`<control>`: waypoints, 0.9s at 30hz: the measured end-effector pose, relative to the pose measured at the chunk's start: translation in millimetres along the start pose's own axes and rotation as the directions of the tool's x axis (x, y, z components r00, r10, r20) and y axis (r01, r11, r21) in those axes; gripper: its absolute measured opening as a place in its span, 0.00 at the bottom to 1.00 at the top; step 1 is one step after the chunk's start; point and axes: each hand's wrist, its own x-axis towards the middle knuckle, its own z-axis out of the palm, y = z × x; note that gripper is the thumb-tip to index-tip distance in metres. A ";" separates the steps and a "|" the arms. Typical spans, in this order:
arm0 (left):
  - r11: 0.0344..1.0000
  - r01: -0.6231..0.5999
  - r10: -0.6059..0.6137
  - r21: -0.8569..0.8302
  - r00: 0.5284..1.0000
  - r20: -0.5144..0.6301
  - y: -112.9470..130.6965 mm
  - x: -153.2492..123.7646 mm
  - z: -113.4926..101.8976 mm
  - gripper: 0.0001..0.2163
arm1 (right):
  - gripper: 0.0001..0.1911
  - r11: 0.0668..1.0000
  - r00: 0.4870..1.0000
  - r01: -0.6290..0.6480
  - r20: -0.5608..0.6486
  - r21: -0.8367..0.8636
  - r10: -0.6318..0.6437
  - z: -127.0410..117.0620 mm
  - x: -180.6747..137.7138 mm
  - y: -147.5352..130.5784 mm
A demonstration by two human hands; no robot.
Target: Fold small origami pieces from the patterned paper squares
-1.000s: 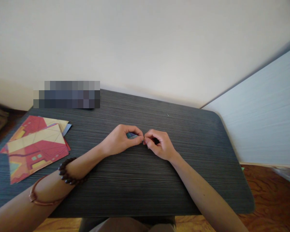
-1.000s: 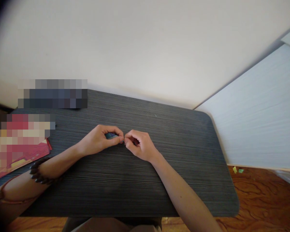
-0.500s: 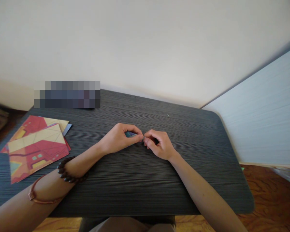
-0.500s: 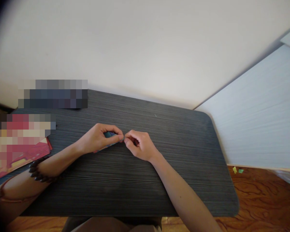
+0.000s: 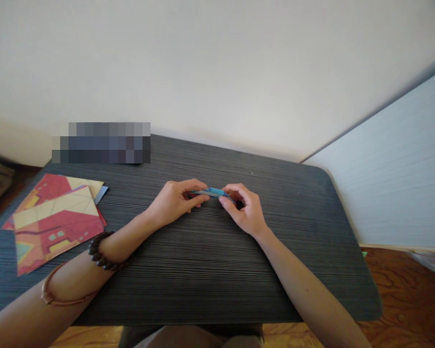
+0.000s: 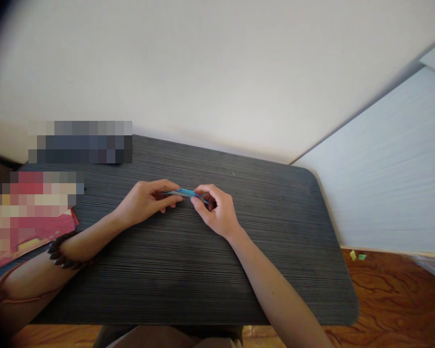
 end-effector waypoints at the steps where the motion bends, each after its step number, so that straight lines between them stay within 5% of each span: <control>1: 1.000 -0.012 0.012 0.005 1.000 -0.023 -0.5 -0.4 0.7 0.13 | 0.06 1.000 1.000 -0.003 -0.003 -0.002 0.003 0.4 -0.1 1.6; 6: 0.996 -0.080 0.072 -0.041 0.983 -0.166 -2.0 0.4 -0.4 0.14 | 0.05 0.995 0.995 -0.080 -0.057 0.066 0.083 0.6 -0.7 8.0; 16: 0.988 -0.150 0.153 0.031 0.972 -0.181 -0.1 -2.6 3.9 0.11 | 0.07 0.999 0.998 0.026 0.052 0.023 -0.027 -1.3 0.7 0.0; 27: 0.935 -0.235 0.253 0.264 0.967 -0.037 -0.5 -2.0 2.6 0.07 | 0.04 0.992 0.988 0.126 0.087 0.032 -0.128 1.3 0.8 -0.9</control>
